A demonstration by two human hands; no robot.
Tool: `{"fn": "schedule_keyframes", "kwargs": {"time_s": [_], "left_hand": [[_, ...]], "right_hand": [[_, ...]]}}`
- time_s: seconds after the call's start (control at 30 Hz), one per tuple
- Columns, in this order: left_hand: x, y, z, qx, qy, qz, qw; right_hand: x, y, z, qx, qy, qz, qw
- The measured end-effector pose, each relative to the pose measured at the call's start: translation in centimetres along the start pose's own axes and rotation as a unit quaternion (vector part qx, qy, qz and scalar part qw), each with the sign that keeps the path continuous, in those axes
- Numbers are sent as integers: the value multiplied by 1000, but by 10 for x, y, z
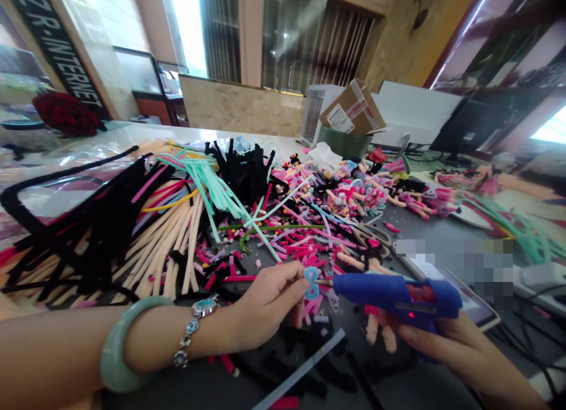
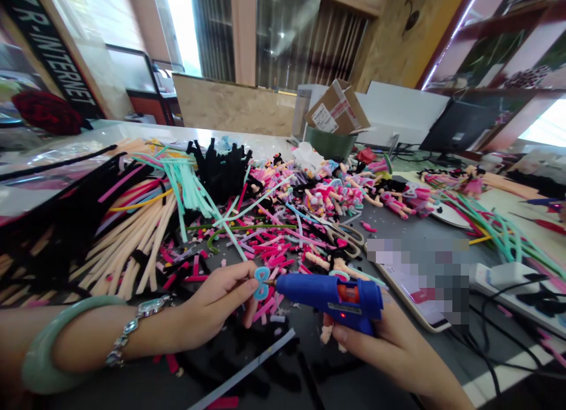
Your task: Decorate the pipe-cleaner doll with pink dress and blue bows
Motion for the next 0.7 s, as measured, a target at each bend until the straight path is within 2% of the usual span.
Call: {"fn": "schedule_keyframes", "kwargs": {"time_s": [0.1,0.3,0.47,0.7], "left_hand": [[0,0,0,1,0,-1,1000],[0,0,0,0,1,-3,1000],[1,1,0,2,0,-3,1000],[0,-1,-1,-3,0,-4,1000]], "right_hand": [[1,0,0,4,-25,-6,1000],[-2,-1,-4,-10,-3,30,999],[0,0,-3,-1,2,0,1000],[5,-1,0,-8,-37,-9,999]]}}
Point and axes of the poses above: each hand's wrist, its own y-axis away from the middle knuckle, its own x-axis out of the palm, z = x × y, the point moved 1 cm from there along -y, towards the middle knuckle, and after that the axes turned 11 degrees about z, right-handed, at the moved point
